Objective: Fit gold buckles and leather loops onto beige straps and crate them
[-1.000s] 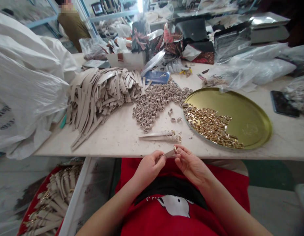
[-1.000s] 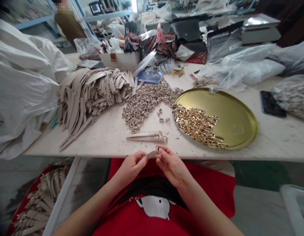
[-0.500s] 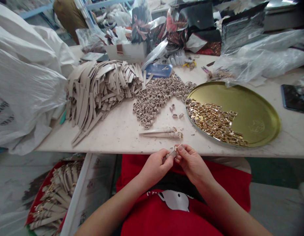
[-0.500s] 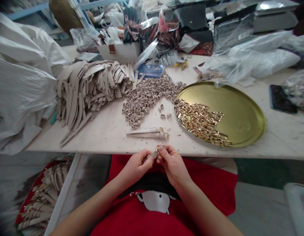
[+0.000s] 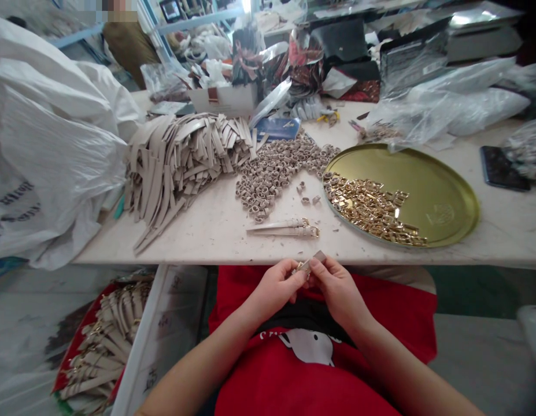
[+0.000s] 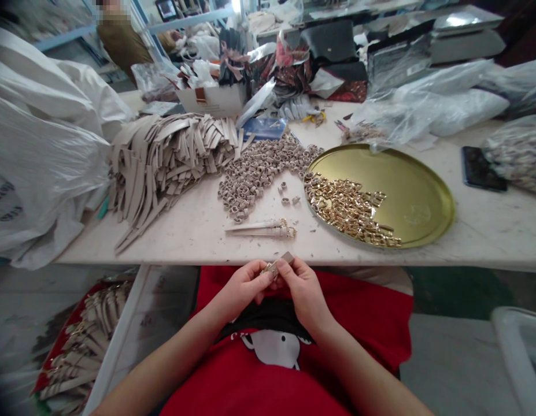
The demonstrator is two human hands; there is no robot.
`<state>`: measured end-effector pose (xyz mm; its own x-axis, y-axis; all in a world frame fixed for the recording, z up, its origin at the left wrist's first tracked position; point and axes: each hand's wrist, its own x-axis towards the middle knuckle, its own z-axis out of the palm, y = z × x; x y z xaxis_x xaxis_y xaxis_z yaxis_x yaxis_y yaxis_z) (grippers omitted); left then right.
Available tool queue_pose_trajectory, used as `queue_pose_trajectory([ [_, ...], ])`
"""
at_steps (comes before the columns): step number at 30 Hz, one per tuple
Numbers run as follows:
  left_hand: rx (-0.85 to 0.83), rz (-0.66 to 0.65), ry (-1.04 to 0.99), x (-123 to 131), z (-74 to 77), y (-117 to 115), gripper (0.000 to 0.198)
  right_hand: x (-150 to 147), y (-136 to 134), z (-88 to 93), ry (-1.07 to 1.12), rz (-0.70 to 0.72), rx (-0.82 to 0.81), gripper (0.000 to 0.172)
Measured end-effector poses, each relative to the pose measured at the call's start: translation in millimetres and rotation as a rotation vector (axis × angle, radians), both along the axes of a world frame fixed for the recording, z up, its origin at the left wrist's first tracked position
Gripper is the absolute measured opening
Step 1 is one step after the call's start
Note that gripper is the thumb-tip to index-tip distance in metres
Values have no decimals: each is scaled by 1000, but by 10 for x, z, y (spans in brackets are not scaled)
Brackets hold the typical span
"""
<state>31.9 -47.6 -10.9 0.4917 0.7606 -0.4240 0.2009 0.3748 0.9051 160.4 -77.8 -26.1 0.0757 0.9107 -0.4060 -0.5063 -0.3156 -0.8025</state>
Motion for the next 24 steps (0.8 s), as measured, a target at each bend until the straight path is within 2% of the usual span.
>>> queue_pose_trajectory([
  [3,-14,20,-2,10,-11,-25,18,-8,10,-12,113,24,-47,28],
  [5,-23,33,-2,20,-29,-34,17,-16,-6,-18,29,26,-37,27],
  [9,63,65,51,19,-42,-38,20,-7,-82,3,-554,-55,231,23],
  [11,126,53,69,-6,-21,-37,21,16,-108,26,-717,-35,327,20],
  [15,98,-34,46,-85,47,-25,27,60,-86,80,-594,104,263,18],
  [17,91,-55,52,-116,60,1,32,61,-43,93,-585,123,249,20],
  [21,124,-6,79,-112,14,107,39,33,69,60,-673,100,278,19],
  [24,85,38,61,-82,-32,202,42,45,142,16,-641,164,301,23],
])
